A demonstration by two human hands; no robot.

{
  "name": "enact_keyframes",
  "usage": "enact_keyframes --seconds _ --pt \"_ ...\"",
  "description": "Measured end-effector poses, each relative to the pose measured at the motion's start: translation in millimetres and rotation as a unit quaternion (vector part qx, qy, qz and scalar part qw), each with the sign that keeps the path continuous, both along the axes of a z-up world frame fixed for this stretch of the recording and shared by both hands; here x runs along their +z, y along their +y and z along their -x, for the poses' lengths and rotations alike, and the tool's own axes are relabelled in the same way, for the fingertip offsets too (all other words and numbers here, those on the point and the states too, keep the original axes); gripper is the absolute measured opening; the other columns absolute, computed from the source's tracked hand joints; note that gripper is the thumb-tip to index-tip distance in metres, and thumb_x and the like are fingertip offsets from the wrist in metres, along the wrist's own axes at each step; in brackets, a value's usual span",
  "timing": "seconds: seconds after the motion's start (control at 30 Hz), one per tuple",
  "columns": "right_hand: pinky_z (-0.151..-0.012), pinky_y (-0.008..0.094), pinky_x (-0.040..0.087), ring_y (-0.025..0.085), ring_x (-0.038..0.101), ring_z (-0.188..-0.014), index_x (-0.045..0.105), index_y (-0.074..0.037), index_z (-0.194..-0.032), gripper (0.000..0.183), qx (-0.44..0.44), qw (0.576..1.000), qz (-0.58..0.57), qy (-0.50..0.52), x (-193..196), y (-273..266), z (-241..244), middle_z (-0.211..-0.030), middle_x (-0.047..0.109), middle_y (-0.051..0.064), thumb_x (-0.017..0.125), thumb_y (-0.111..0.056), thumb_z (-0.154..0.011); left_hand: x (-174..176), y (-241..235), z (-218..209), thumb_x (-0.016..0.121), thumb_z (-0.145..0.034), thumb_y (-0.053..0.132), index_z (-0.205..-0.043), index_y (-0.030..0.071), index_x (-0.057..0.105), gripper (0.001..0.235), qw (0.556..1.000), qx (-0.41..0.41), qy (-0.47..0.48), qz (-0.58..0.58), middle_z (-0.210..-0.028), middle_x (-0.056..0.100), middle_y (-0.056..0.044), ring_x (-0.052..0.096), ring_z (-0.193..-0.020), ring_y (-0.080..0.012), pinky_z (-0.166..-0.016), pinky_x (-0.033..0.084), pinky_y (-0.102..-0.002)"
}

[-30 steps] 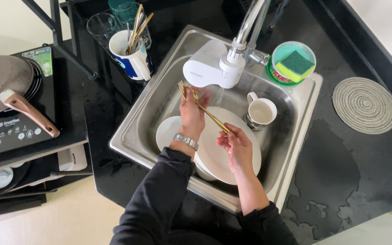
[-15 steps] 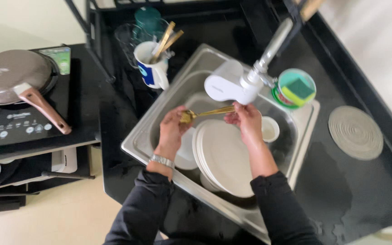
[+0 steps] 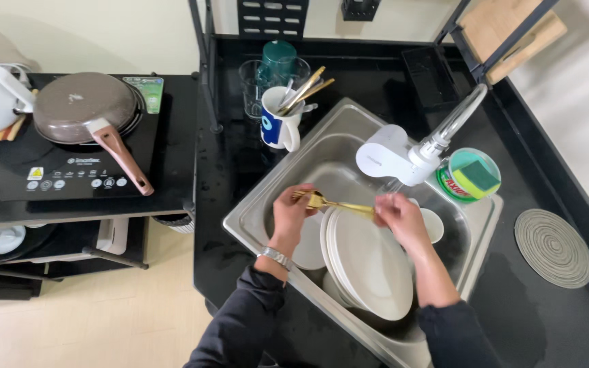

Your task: The person washes plates, mugs, and cutlery by hand in a sink, rinsing them under running water.

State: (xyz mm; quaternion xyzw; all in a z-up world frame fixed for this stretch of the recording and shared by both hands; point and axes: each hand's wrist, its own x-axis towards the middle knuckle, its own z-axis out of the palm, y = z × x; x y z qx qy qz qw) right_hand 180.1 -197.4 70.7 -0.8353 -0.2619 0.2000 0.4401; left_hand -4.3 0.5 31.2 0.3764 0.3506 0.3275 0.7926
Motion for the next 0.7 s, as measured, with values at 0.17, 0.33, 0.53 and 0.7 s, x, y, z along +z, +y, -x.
enact_keyframes --seconds 0.17,0.33,0.53,0.7 --pt "-0.085 0.038 0.060 0.024 0.078 -0.091 0.077 -0.022 -0.118 0.026 0.090 0.985 0.137 -0.050 58 -6 59 -0.091 0.082 0.007 0.073 -0.025 -0.093 20 -19 -15 0.067 -0.095 0.003 -0.109 0.009 0.077 0.019 0.992 -0.075 0.025 -0.099 -0.100 0.076 -0.018 0.075 -0.080 -0.0272 -0.059 0.068 -0.037" --pt "-0.064 0.029 0.062 0.016 0.077 -0.068 0.073 -0.016 -0.117 0.022 0.101 0.990 0.093 0.010 38 7 69 -0.080 0.079 0.006 0.064 -0.015 -0.097 50 -26 -13 0.067 -0.095 0.006 -0.108 0.012 0.078 0.018 0.984 -0.127 0.012 -0.123 -0.096 0.077 -0.016 0.076 -0.078 -0.0261 -0.058 0.068 -0.032" --pt "-0.055 0.032 0.063 0.021 0.073 -0.054 0.075 -0.011 -0.108 0.018 0.055 0.997 0.050 0.029 38 16 75 -0.068 0.071 0.009 0.058 -0.009 -0.101 68 -13 24 0.078 -0.092 0.020 -0.143 0.013 0.056 0.056 0.979 -0.156 -0.054 -0.115 -0.125 0.069 -0.016 0.070 -0.097 -0.0198 -0.071 0.066 -0.029" --pt "-0.048 0.031 0.061 0.020 0.071 -0.052 0.072 -0.006 -0.105 0.014 0.105 0.990 0.082 -0.047 91 42 94 -0.075 0.072 0.009 0.060 -0.010 -0.101 15 -3 38 0.049 -0.108 0.041 -0.147 0.012 0.053 0.049 0.979 -0.144 0.036 -0.138 -0.128 0.070 -0.018 0.069 -0.112 -0.0329 -0.083 0.060 -0.038"
